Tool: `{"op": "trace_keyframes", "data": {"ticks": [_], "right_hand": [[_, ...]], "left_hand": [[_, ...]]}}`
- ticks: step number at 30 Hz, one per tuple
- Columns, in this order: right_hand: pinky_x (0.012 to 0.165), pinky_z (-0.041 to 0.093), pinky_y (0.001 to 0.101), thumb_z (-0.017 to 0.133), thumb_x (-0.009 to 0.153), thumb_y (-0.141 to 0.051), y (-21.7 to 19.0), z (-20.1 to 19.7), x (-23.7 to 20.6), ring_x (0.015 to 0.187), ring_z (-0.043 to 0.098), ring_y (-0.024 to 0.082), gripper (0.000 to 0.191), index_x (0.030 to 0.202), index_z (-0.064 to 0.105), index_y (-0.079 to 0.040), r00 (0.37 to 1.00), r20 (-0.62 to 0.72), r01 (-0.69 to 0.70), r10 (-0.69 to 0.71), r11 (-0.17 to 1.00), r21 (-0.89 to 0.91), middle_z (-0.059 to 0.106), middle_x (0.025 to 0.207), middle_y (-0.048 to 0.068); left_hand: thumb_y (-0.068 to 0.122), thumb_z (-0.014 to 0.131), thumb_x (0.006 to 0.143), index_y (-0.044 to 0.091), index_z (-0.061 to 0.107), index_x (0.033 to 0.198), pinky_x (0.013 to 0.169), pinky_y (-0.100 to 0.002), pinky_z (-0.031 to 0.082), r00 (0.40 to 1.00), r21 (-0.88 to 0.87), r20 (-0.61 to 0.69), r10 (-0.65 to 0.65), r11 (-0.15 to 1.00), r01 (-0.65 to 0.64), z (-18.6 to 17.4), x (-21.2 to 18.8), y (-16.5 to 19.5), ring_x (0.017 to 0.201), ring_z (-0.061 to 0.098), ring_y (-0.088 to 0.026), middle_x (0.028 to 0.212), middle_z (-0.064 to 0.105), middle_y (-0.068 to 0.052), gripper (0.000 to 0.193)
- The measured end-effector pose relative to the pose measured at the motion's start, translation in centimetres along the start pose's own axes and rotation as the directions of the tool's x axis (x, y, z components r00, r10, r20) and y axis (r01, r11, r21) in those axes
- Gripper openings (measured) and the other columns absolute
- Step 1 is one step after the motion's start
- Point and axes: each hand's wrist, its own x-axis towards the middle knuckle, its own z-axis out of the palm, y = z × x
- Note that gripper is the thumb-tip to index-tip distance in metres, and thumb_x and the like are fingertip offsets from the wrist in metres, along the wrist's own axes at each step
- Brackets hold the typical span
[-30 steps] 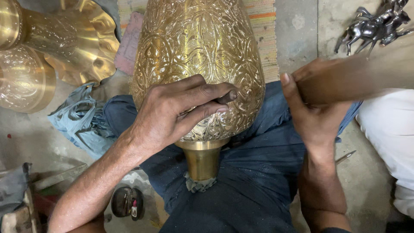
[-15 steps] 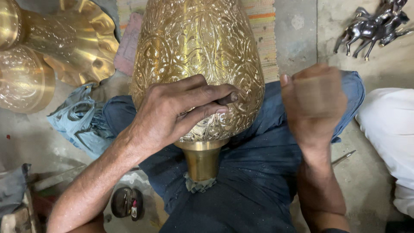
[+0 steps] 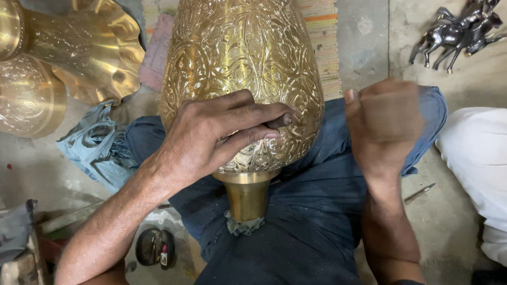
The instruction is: The person sits cross-legged on the floor holding a chisel against an ornate brass vessel resting on their lap and strikes the chisel with a wooden mallet, working the embossed pattern across the vessel surface and repositioning the chisel repeatedly.
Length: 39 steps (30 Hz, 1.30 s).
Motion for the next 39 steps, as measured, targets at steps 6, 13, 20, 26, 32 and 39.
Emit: {"op": "trace_keyframes", "data": {"ticks": [6, 13, 20, 26, 32, 39], "right_hand": [[0.080, 0.050, 0.0331, 0.085, 0.107, -0.005, 2.5, -0.2, -1.1, 0.091, 0.064, 0.020, 0.023, 0.107, 0.063, -0.002, 0.988, 0.108, 0.130, -0.110, 0.972, -0.196, 0.067, 0.094, 0.011], [0.078, 0.051, 0.0413, 0.083, 0.082, 0.001, 0.0, -0.4, 0.0, 0.086, 0.066, 0.027, 0.028, 0.100, 0.061, -0.003, 0.985, 0.128, 0.136, -0.114, 0.975, -0.177, 0.066, 0.090, 0.011], [0.078, 0.049, 0.0353, 0.082, 0.092, 0.005, 1.0, -0.4, -0.9, 0.087, 0.063, 0.029, 0.027, 0.106, 0.059, 0.000, 0.993, 0.116, 0.018, -0.010, 0.997, -0.072, 0.063, 0.098, 0.016], [0.074, 0.048, 0.0389, 0.077, 0.081, 0.007, -0.4, -0.4, -0.1, 0.084, 0.062, 0.030, 0.022, 0.095, 0.063, -0.002, 0.990, 0.142, 0.030, -0.020, 0.997, -0.069, 0.064, 0.088, 0.014], [0.083, 0.051, 0.0362, 0.080, 0.095, -0.002, 0.4, 0.2, -0.5, 0.091, 0.063, 0.020, 0.022, 0.101, 0.059, -0.005, 0.990, 0.133, 0.064, -0.049, 0.992, -0.112, 0.064, 0.091, 0.007], [0.070, 0.051, 0.0242, 0.078, 0.109, -0.004, 3.3, 0.6, -2.4, 0.081, 0.064, 0.013, 0.020, 0.110, 0.058, -0.007, 0.983, 0.171, -0.090, 0.060, 0.980, 0.176, 0.063, 0.092, 0.003]], "left_hand": [[0.023, 0.075, 0.094, 0.013, 0.071, 0.127, 0.071, -0.029, 0.067, 0.999, 0.054, -0.011, 0.043, 0.998, -0.042, 0.0, -0.1, -0.2, 0.085, 0.076, -0.016, 0.102, 0.075, -0.006, 0.034], [0.022, 0.075, 0.093, 0.013, 0.073, 0.126, 0.066, -0.028, 0.066, 0.999, 0.045, 0.015, 0.030, 0.999, -0.031, 0.1, 0.1, -0.3, 0.078, 0.076, -0.013, 0.095, 0.075, -0.003, 0.034], [0.023, 0.075, 0.094, 0.013, 0.071, 0.124, 0.073, -0.027, 0.067, 0.997, 0.066, 0.027, 0.076, 0.995, -0.078, -0.1, 0.1, -0.6, 0.089, 0.077, -0.017, 0.105, 0.075, -0.005, 0.032], [0.030, 0.075, 0.093, 0.017, 0.072, 0.124, 0.069, -0.031, 0.067, 0.998, 0.097, 0.059, 0.035, 0.994, -0.040, -0.4, 0.4, -0.2, 0.085, 0.077, -0.017, 0.103, 0.074, -0.007, 0.033], [0.033, 0.070, 0.094, 0.023, 0.072, 0.129, 0.071, -0.035, 0.066, 0.997, 0.059, 0.079, 0.011, 0.998, -0.016, -0.9, 0.4, -0.1, 0.085, 0.078, -0.018, 0.106, 0.076, -0.008, 0.036], [0.037, 0.069, 0.095, 0.025, 0.072, 0.129, 0.092, -0.042, 0.064, 0.994, 0.133, 0.099, 0.051, 0.989, -0.064, -0.4, 0.2, -1.1, 0.109, 0.076, -0.027, 0.107, 0.080, -0.001, 0.036]]}}
